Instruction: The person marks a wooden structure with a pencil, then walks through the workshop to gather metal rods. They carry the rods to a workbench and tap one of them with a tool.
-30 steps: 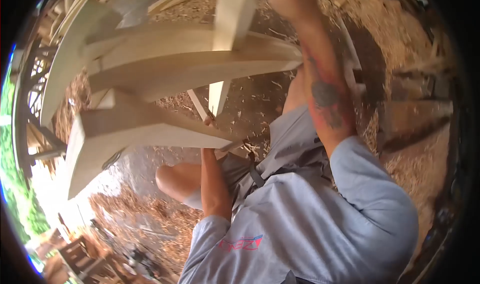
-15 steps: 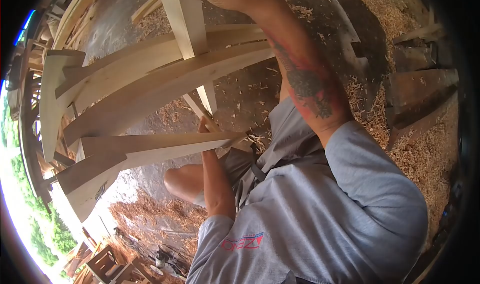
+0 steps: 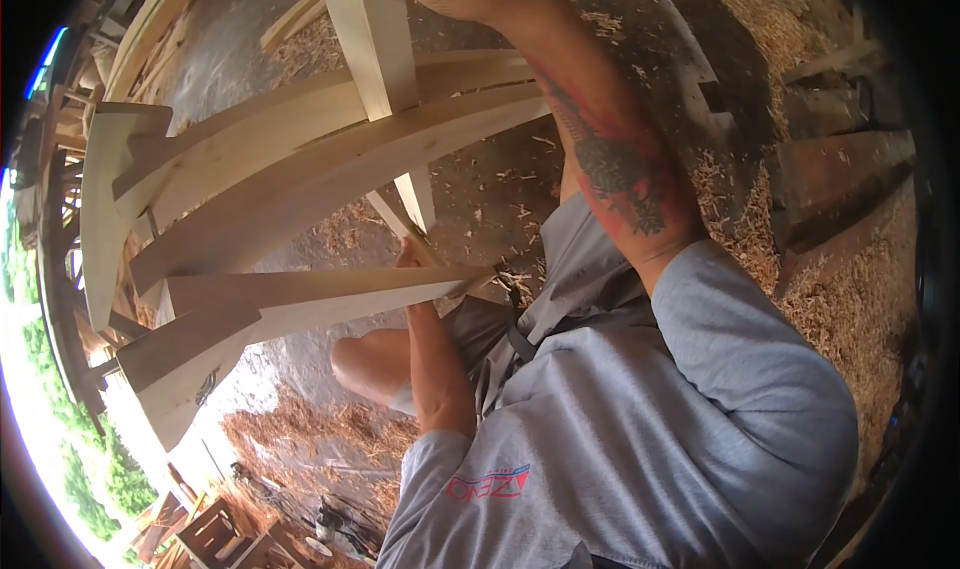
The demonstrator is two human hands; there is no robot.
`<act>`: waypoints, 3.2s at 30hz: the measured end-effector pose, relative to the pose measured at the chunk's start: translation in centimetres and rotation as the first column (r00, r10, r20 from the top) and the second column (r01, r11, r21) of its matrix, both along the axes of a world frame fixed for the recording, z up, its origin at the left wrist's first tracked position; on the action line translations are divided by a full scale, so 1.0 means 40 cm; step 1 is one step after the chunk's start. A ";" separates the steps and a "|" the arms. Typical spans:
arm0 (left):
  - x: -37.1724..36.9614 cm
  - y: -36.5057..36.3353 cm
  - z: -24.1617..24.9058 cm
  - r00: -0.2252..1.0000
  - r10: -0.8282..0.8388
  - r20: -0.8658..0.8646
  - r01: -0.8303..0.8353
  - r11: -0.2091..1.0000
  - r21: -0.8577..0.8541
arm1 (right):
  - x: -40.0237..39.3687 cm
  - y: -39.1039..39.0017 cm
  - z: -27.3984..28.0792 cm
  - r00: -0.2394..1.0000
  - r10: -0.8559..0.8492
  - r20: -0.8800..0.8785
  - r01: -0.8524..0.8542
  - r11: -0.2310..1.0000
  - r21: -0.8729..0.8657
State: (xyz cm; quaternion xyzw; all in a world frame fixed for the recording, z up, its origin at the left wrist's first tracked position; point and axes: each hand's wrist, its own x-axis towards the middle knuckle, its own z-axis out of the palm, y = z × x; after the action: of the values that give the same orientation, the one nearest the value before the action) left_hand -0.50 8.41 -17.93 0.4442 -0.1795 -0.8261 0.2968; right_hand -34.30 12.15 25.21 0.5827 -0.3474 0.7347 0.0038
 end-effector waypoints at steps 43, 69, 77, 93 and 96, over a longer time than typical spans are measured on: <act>-0.010 0.001 -0.053 0.974 -0.034 0.222 0.080 0.976 -0.203 | 0.001 0.012 0.003 0.989 0.102 0.105 -0.108 0.993 0.052; 0.021 -0.018 -0.159 0.921 -0.196 0.336 0.351 0.791 -0.500 | -0.035 0.044 0.019 0.986 0.163 0.019 -0.164 0.960 0.229; 0.015 -0.002 -0.157 0.919 -0.149 0.366 0.347 0.748 -0.566 | -0.023 0.037 0.013 0.986 0.133 0.096 -0.151 0.965 0.213; 0.017 0.001 -0.187 0.920 -0.075 0.384 0.328 0.683 -0.653 | -0.015 0.050 0.009 0.992 0.105 0.062 -0.118 0.961 0.249; 0.010 0.002 -0.186 0.922 -0.065 0.383 0.323 0.677 -0.662 | -0.022 0.053 0.005 0.995 0.092 0.035 -0.098 0.957 0.274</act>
State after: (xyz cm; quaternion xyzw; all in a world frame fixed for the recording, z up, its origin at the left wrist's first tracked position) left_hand -0.09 8.51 -25.36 0.4030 -0.5789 -0.6322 0.3207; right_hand -35.19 14.25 25.41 0.5854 -0.4180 0.6849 -0.1164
